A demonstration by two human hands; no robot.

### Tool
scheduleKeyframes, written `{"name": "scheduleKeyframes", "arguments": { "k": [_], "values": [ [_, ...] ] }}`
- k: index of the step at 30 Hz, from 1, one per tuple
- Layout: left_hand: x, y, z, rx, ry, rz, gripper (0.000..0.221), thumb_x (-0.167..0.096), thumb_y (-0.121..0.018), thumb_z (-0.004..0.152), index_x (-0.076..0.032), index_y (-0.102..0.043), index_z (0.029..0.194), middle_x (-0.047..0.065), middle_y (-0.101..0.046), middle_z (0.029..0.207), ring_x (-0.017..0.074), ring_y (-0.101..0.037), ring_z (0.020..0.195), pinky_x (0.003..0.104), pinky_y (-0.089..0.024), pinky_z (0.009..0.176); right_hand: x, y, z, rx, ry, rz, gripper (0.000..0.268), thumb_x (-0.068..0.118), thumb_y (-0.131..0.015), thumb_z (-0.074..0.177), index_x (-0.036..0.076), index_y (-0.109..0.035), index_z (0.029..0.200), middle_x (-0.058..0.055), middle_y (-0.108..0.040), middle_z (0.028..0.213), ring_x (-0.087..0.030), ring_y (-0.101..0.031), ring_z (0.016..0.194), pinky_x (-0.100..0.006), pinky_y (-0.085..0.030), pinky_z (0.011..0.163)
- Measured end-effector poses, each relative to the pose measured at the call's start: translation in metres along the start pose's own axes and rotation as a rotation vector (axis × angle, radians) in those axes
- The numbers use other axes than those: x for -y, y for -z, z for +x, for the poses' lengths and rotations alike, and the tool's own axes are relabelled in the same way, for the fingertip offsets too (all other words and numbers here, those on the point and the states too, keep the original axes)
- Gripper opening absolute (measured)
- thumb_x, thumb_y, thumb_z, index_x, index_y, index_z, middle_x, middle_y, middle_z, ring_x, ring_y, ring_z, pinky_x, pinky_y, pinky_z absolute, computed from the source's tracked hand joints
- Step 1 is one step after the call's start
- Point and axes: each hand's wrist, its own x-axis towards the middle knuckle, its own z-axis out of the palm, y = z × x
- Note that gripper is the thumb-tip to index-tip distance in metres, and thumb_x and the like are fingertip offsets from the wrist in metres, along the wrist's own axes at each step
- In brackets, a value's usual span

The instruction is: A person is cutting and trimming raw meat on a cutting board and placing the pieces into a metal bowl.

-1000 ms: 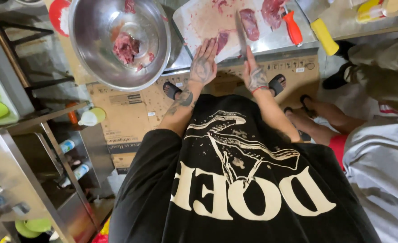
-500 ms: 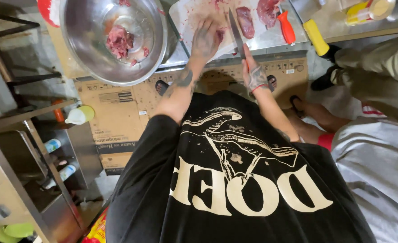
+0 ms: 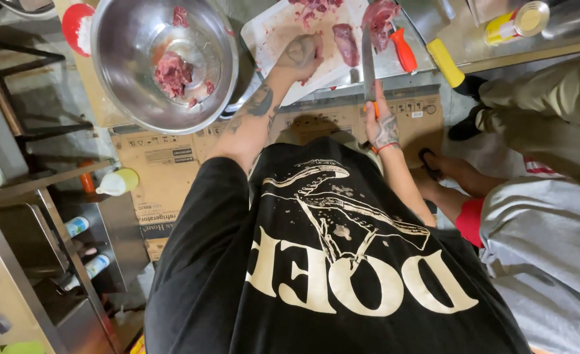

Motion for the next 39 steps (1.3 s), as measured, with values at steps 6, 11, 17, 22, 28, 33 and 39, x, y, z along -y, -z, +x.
{"name": "scheduleKeyframes", "arguments": {
  "k": [6, 11, 17, 22, 28, 33, 39],
  "values": [
    [0.102, -0.057, 0.076, -0.127, -0.268, 0.629, 0.04, -0.021, -0.044, 0.099, -0.008, -0.058, 0.135, 0.017, -0.049, 0.129, 0.0389, -0.036, 0.128, 0.039, -0.026, 0.117, 0.001, -0.005, 0.009, 0.064, 0.005, 0.063, 0.06, 0.035, -0.038, 0.109, 0.028, -0.024, 0.166, 0.004, -0.064, 0.103, -0.011, -0.055, 0.072, -0.028, -0.048, 0.07],
    [0.02, -0.002, 0.029, 0.186, 0.208, 0.626, 0.03, -0.009, -0.063, 0.098, 0.008, -0.065, 0.121, 0.02, -0.061, 0.116, 0.0296, -0.066, 0.099, 0.032, -0.057, 0.092, -0.003, -0.004, 0.004, 0.078, -0.036, -0.077, 0.061, 0.044, -0.036, 0.107, 0.037, -0.021, 0.165, -0.001, -0.067, 0.091, -0.02, -0.063, 0.07, -0.037, -0.048, 0.066],
    [0.024, 0.008, 0.014, 0.292, 0.103, 0.428, 0.005, -0.014, -0.062, 0.096, -0.014, -0.062, 0.101, 0.011, -0.061, 0.107, 0.0249, -0.065, 0.088, 0.034, -0.054, 0.073, -0.02, -0.004, -0.01, 0.058, -0.007, -0.006, 0.06, 0.038, -0.038, 0.109, 0.035, -0.021, 0.166, 0.005, -0.063, 0.084, -0.013, -0.06, 0.066, -0.032, -0.05, 0.061],
    [-0.022, 0.023, -0.019, 0.22, -0.021, 0.171, 0.012, -0.009, -0.056, 0.095, -0.019, -0.052, 0.09, 0.003, -0.057, 0.095, 0.0179, -0.06, 0.074, 0.027, -0.052, 0.053, -0.014, 0.002, -0.02, 0.051, -0.055, -0.07, 0.062, 0.046, -0.038, 0.106, 0.039, -0.023, 0.166, 0.006, -0.063, 0.077, -0.014, -0.061, 0.066, -0.032, -0.049, 0.066],
    [-0.06, 0.014, -0.046, -0.223, -0.109, -0.383, 0.034, -0.008, -0.07, 0.098, -0.021, -0.045, 0.079, -0.006, -0.051, 0.077, 0.0069, -0.054, 0.071, 0.021, -0.05, 0.068, -0.001, -0.001, -0.017, 0.093, -0.012, 0.21, 0.061, 0.034, -0.043, 0.109, 0.032, -0.023, 0.167, 0.006, -0.053, 0.078, -0.008, -0.048, 0.058, -0.025, -0.042, 0.05],
    [-0.009, -0.028, -0.05, -0.548, 0.016, -0.667, 0.009, -0.018, -0.071, 0.092, -0.015, -0.079, 0.089, 0.003, -0.079, 0.12, 0.0223, -0.07, 0.124, 0.039, -0.061, 0.102, 0.015, -0.01, -0.01, 0.128, -0.082, 0.372, 0.06, 0.031, -0.046, 0.111, 0.034, -0.023, 0.167, 0.006, -0.045, 0.07, -0.006, -0.038, 0.051, -0.021, -0.036, 0.042],
    [0.104, -0.1, -0.034, -0.927, 0.052, -0.15, 0.027, -0.013, -0.07, 0.092, -0.012, -0.054, 0.113, 0.014, -0.054, 0.112, 0.0311, -0.058, 0.108, 0.04, -0.047, 0.102, 0.026, -0.035, 0.01, 0.301, 0.035, 0.056, 0.06, 0.034, -0.04, 0.109, 0.028, -0.02, 0.166, -0.002, -0.069, 0.114, -0.011, -0.053, 0.066, -0.029, -0.047, 0.06]
  ]
}}
